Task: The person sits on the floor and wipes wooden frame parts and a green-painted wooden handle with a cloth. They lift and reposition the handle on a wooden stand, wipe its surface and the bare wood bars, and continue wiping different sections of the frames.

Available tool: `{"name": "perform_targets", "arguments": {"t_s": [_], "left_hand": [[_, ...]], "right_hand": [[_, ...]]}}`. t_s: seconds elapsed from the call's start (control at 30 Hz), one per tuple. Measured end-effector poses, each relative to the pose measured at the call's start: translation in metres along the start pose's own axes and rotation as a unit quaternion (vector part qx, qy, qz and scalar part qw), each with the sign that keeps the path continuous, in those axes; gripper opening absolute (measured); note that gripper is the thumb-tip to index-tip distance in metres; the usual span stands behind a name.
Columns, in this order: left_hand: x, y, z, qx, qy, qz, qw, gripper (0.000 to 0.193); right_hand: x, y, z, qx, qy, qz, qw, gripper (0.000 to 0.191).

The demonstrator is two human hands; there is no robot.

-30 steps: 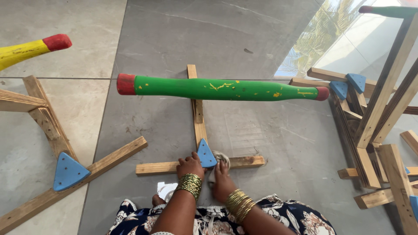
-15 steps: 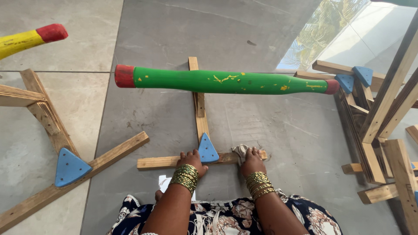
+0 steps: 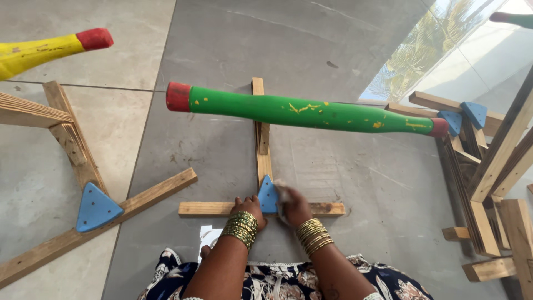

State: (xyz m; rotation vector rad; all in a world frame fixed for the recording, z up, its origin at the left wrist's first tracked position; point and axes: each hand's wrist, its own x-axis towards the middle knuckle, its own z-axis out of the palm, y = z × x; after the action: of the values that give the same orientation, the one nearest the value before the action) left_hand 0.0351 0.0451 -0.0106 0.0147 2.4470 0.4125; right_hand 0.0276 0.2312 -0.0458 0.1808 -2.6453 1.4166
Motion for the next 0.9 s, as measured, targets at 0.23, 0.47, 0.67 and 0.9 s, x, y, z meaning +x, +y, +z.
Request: {"name": "perform_targets", "arguments": {"t_s": [0.23,0.47,0.67,0.9], "left_hand": [[0.004,0.006,0.005,-0.005,-0.005,-0.024,1.0,0.089],[0.008,-0.019,-0.019,-0.078,-0.007,0.028,0.997,0.05],[0.025,-0.043,-0.029,-0.24,0.075,-0.034,0.967,0.053],[0.03,-0.043,-0.032,-0.346,0.09,-0.076,0.931,0.065]], "right_hand": [[-0.023,-0.021,-0.01,-0.206,-0.166,0.051,0.963,0.053],[-0.009,-0.048,-0.013,-0.119,-0.032,-0.057,0.991,0.054],[0.027,-0.078,0.03,-0.311,-0.22,-0.097,0.919,0.049],[-0.048,-0.077,0.081,-0.312,-0.21,-0.152,0.914,0.063]]}}
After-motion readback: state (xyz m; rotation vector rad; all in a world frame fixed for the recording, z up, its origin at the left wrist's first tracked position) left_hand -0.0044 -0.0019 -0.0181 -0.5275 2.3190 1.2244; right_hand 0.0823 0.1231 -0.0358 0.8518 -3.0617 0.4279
